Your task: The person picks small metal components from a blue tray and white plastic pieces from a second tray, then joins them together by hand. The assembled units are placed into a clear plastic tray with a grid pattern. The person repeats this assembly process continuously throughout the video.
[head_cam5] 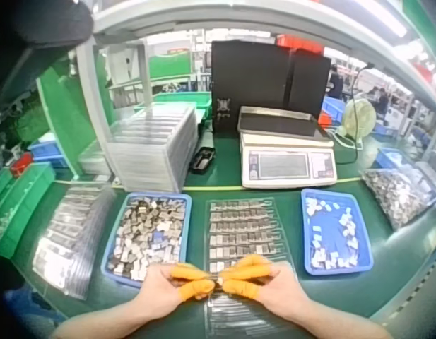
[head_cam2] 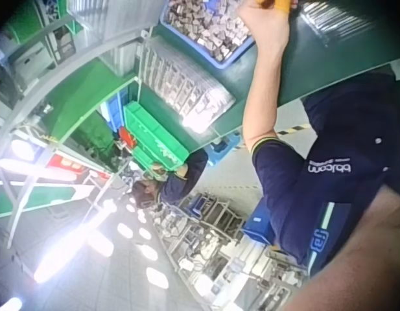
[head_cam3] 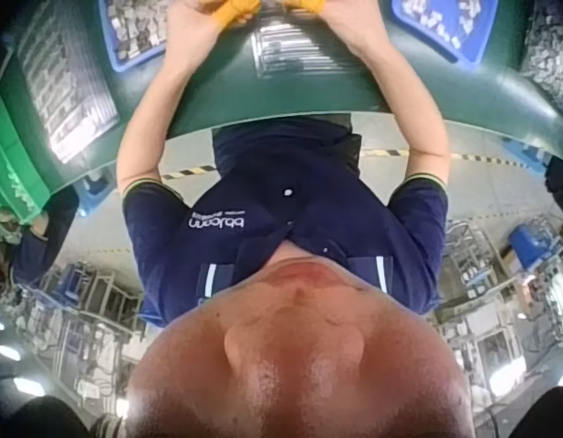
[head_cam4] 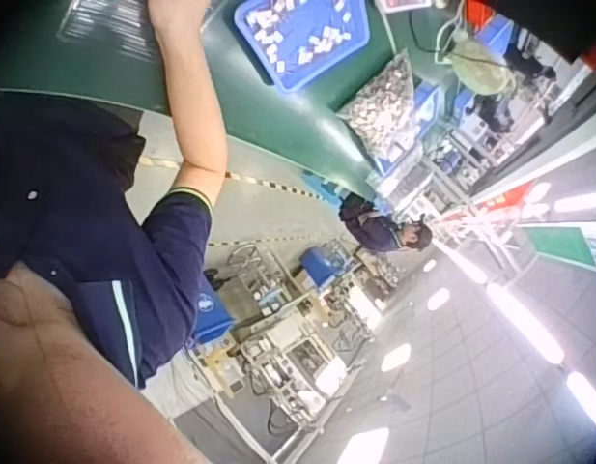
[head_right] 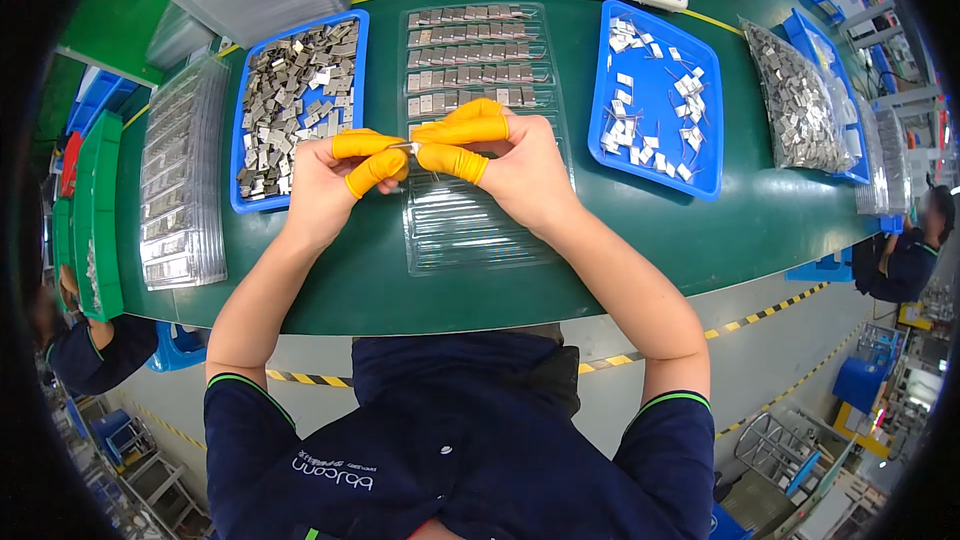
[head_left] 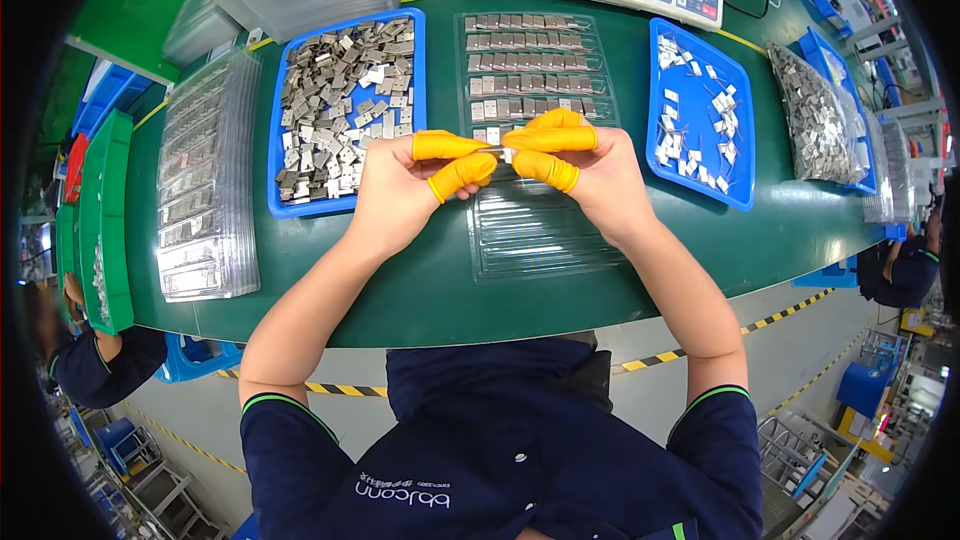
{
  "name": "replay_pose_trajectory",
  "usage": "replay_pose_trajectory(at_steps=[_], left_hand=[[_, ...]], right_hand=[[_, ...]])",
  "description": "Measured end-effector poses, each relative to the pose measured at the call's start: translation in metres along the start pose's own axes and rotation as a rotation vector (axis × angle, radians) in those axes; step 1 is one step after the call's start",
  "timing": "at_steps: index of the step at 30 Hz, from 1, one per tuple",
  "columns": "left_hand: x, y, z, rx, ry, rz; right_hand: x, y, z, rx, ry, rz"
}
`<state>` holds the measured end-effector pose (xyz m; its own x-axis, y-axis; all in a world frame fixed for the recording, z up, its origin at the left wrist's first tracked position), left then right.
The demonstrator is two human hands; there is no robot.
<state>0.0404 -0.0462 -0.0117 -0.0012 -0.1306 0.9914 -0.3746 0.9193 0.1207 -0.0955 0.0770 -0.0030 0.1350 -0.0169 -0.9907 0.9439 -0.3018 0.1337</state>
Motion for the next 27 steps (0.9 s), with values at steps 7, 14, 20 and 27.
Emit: replay_pose_trajectory(at_steps=[7, 14, 20, 27], left_hand=[[0.0, 0.002, -0.001, -0.19, -0.052, -0.095], [0.005, -0.002, -0.003, -0.307, 0.035, -0.1], [0.006, 0.002, -0.004, -0.212, 0.017, -0.098], [0.02, 0.008, -0.003, 0.035, 0.342, 0.626]], right_hand=[[-0.002, 0.001, -0.001, -0.145, 0.061, 0.025], [-0.001, 0.008, -0.002, -0.192, 0.105, 0.118], [-0.004, 0.01, -0.005, -0.062, -0.166, -0.131], [-0.039, -0.02, -0.007, 0.284, -0.378, -0.716]])
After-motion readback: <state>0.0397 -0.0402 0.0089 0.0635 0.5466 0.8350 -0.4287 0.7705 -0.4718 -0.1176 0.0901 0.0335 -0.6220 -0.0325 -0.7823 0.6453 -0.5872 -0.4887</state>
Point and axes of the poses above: each hand's wrist, its own z-axis towards the middle knuckle, its own y-axis out of the palm, x = y × z, the point moved 3 cm from there along z, towards the middle knuckle, and after that the axes turned 8 degrees about -x, right-handed, at the moved point
